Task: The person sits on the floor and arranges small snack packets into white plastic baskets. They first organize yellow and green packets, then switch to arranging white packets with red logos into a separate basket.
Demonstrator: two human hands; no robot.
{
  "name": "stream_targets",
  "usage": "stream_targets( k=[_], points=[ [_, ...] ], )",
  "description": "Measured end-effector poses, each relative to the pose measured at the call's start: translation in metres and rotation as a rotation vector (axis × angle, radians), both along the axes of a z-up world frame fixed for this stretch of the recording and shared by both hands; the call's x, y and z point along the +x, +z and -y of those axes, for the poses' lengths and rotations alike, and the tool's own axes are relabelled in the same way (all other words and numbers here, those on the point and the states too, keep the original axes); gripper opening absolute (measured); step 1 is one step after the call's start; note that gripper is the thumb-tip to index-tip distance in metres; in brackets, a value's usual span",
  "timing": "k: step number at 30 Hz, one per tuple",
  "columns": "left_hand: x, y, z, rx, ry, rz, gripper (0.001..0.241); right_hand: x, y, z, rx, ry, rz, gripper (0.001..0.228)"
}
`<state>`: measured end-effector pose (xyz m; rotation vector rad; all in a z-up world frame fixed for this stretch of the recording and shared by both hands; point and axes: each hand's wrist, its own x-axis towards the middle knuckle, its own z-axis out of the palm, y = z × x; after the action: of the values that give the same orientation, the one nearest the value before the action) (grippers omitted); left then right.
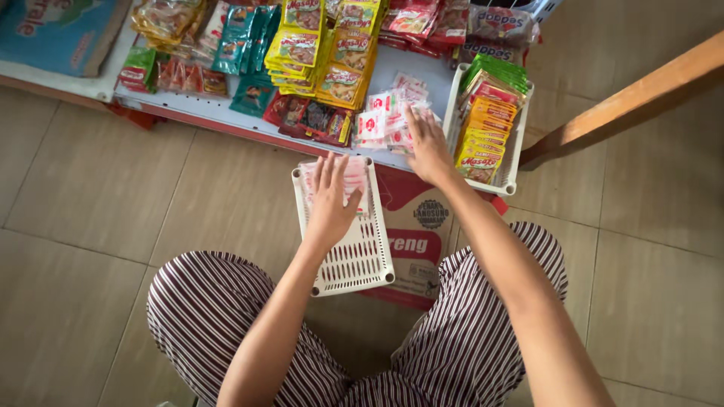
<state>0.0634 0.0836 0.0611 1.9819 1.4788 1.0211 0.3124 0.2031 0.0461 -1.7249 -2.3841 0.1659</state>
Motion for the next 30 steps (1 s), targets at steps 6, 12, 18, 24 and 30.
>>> stream_targets(
  k=[6,12,18,24,30],
  points=[
    [0.004,-0.03,0.001,0.043,0.03,-0.004,0.067,0.016,0.003,0.004,-0.063,-0.083,-0.006,0.075],
    [0.01,-0.026,0.006,0.002,0.028,0.033,0.064,0.033,0.027,0.015,-0.007,-0.099,-0.094,0.066],
    [0.015,-0.019,0.008,0.005,0.02,0.048,0.062,0.045,0.058,0.028,0.035,-0.097,-0.48,0.047],
    [0.015,-0.009,0.007,0.01,-0.004,0.163,0.057,0.052,0.085,0.059,-0.073,-0.149,-0.754,0.042],
    [0.017,0.012,0.011,-0.326,-0.087,0.906,0.053,0.024,0.098,0.1,-0.682,-0.176,-1.418,0.055]
  ],
)
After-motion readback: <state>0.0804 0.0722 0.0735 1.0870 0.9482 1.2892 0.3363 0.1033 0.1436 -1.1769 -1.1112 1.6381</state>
